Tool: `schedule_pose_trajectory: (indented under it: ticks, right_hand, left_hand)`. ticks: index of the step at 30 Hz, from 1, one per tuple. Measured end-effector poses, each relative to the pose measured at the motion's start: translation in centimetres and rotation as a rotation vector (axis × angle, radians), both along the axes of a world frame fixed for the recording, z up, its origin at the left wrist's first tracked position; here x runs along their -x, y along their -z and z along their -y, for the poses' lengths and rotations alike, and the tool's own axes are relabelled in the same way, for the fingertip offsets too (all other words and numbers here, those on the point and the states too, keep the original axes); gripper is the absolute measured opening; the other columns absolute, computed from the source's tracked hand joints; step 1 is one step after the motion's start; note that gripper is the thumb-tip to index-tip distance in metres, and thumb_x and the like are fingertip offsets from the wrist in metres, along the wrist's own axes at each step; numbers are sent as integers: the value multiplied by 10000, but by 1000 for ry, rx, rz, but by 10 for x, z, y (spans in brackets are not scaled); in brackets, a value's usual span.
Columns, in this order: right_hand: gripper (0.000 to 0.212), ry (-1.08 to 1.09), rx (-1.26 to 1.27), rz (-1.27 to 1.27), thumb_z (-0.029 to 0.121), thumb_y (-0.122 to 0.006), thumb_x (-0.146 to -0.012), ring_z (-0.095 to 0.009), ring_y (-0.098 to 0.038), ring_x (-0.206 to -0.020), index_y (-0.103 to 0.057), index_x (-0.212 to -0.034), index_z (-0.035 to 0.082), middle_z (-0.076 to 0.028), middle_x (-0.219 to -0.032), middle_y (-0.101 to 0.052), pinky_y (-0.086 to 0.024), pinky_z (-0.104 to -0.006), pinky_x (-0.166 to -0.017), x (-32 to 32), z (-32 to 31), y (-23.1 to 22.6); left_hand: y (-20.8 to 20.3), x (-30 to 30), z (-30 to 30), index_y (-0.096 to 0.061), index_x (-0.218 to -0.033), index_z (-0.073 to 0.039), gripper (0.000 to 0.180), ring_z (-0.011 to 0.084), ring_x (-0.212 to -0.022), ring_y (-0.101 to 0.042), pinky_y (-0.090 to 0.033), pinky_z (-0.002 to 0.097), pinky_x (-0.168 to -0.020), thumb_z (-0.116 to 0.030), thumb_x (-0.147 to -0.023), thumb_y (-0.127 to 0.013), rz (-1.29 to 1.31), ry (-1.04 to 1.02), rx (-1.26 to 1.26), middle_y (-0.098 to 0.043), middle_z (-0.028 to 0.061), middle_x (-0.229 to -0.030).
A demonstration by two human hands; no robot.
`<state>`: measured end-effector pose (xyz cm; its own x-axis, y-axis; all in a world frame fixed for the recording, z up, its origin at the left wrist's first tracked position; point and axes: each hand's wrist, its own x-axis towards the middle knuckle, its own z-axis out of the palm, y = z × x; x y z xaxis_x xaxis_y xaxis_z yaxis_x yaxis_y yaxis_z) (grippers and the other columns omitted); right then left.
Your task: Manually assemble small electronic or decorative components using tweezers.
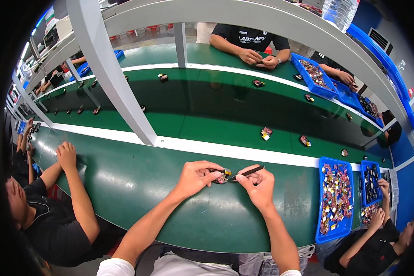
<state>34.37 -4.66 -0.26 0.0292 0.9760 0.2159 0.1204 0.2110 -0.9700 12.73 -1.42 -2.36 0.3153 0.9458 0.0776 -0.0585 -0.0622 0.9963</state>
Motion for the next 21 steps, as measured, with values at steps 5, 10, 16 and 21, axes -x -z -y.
schedule_pose_trajectory:
  ticks: [5,10,16,21]
  right_hand:
    - [122,-29,217,-244,10,-740,-882,-8,-485,-549,-659,-973,-1,-76,-803,-729,-317,-198,-453,-5,1,-12]
    - [125,-35,243,-298,62,-739,-898,-12,-432,-520,-658,-975,6,-90,-822,-741,-274,-190,-446,-5,2,-13]
    - [127,-35,205,-329,-5,-731,-900,-84,-672,-724,-650,-996,-22,-95,-872,-726,-448,-178,-569,-2,4,-8]
    - [126,-23,129,-302,-54,-712,-902,-119,-711,-826,-646,-1009,-44,-93,-908,-716,-499,-188,-644,1,6,-4]
  left_hand:
    - [-9,7,-2,-694,-1187,33,262,81,-632,-634,-455,214,-481,-29,-932,-687,37,154,137,-726,81,-842]
    - [-9,7,-1,-672,-1216,42,280,101,-660,-652,-463,219,-471,-20,-942,-668,113,178,149,-718,92,-867]
    - [-7,5,-2,-667,-1224,47,274,115,-661,-660,-494,225,-475,-24,-960,-648,88,156,163,-717,103,-918]
    - [-6,6,-3,-647,-1270,51,305,180,-711,-714,-547,245,-506,-64,-989,-620,149,171,152,-714,145,-990]
